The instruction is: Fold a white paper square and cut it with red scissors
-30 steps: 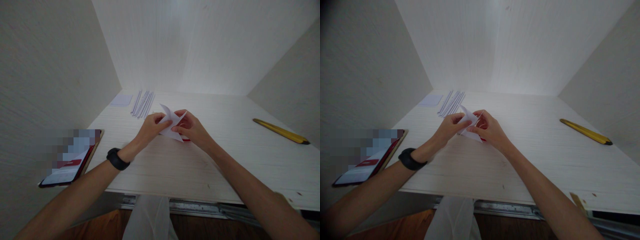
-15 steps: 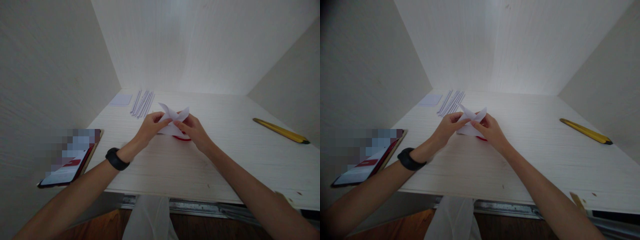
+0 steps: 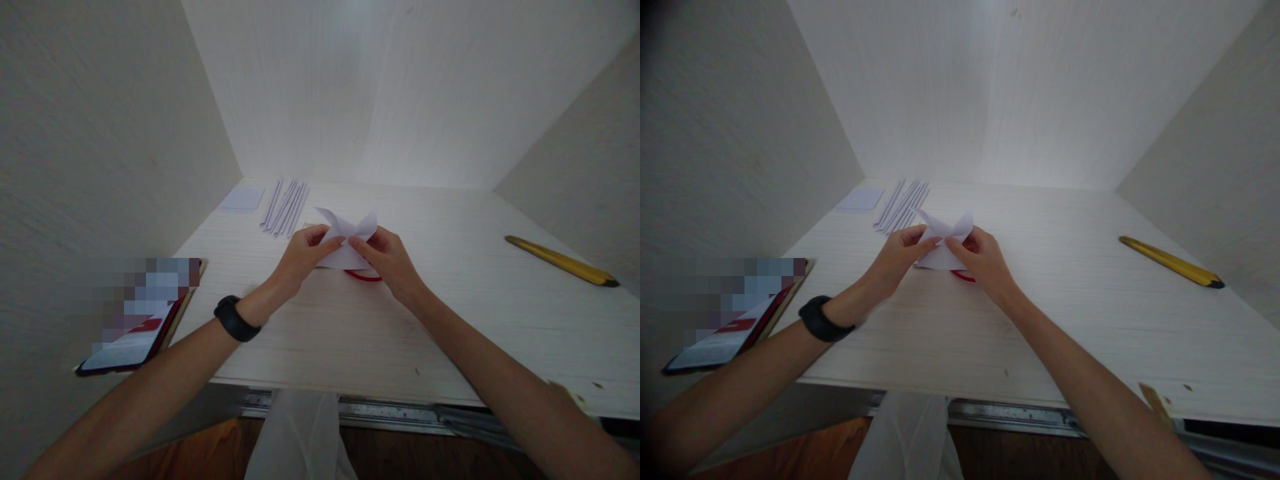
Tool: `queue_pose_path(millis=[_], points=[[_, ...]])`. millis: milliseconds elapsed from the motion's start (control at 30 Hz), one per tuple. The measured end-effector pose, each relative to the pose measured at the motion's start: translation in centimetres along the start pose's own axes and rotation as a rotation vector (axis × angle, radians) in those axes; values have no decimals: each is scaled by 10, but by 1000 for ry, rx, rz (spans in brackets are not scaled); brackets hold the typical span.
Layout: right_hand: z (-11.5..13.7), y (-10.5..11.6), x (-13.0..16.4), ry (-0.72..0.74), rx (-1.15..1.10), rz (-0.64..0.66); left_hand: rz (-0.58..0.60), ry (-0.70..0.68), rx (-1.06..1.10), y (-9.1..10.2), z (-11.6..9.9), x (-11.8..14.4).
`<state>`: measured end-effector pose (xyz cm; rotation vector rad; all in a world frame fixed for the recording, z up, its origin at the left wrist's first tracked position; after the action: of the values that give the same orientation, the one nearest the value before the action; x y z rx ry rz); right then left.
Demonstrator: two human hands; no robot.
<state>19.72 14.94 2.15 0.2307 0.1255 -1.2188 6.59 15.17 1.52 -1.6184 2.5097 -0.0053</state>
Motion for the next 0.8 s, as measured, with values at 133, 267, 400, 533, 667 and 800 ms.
queue_pose_path(millis=[133, 267, 400, 533, 667, 800], points=[[-3, 1, 0, -9, 18, -8, 18, -16, -21, -2, -3, 0], [-4, 2, 0, -21, 24, -11, 30, 3, -65, -3, -2, 1], [-3, 4, 0, -18, 46, -21, 32, 16, -71, -2, 0, 0], [-2, 5, 0, -15, 55, -28, 29, 12, -87, -2, -1, 0], [1, 7, 0, -6, 94, -44, 33, 16, -84, -2, -3, 0], [2, 8, -1, 28, 153, -38, 57, 3, -72, -3, -5, 0]])
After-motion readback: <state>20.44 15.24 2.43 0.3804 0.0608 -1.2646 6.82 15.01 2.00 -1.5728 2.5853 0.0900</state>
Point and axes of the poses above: each hand's wrist, its own x-axis away from the middle knuckle, its own y-axis out of the back of the hand, z = x × y, the point moved 8 cm from there along -x, towards the middle knuckle, and after that the axes turned 12 degrees about z, right-handed, at the moved point
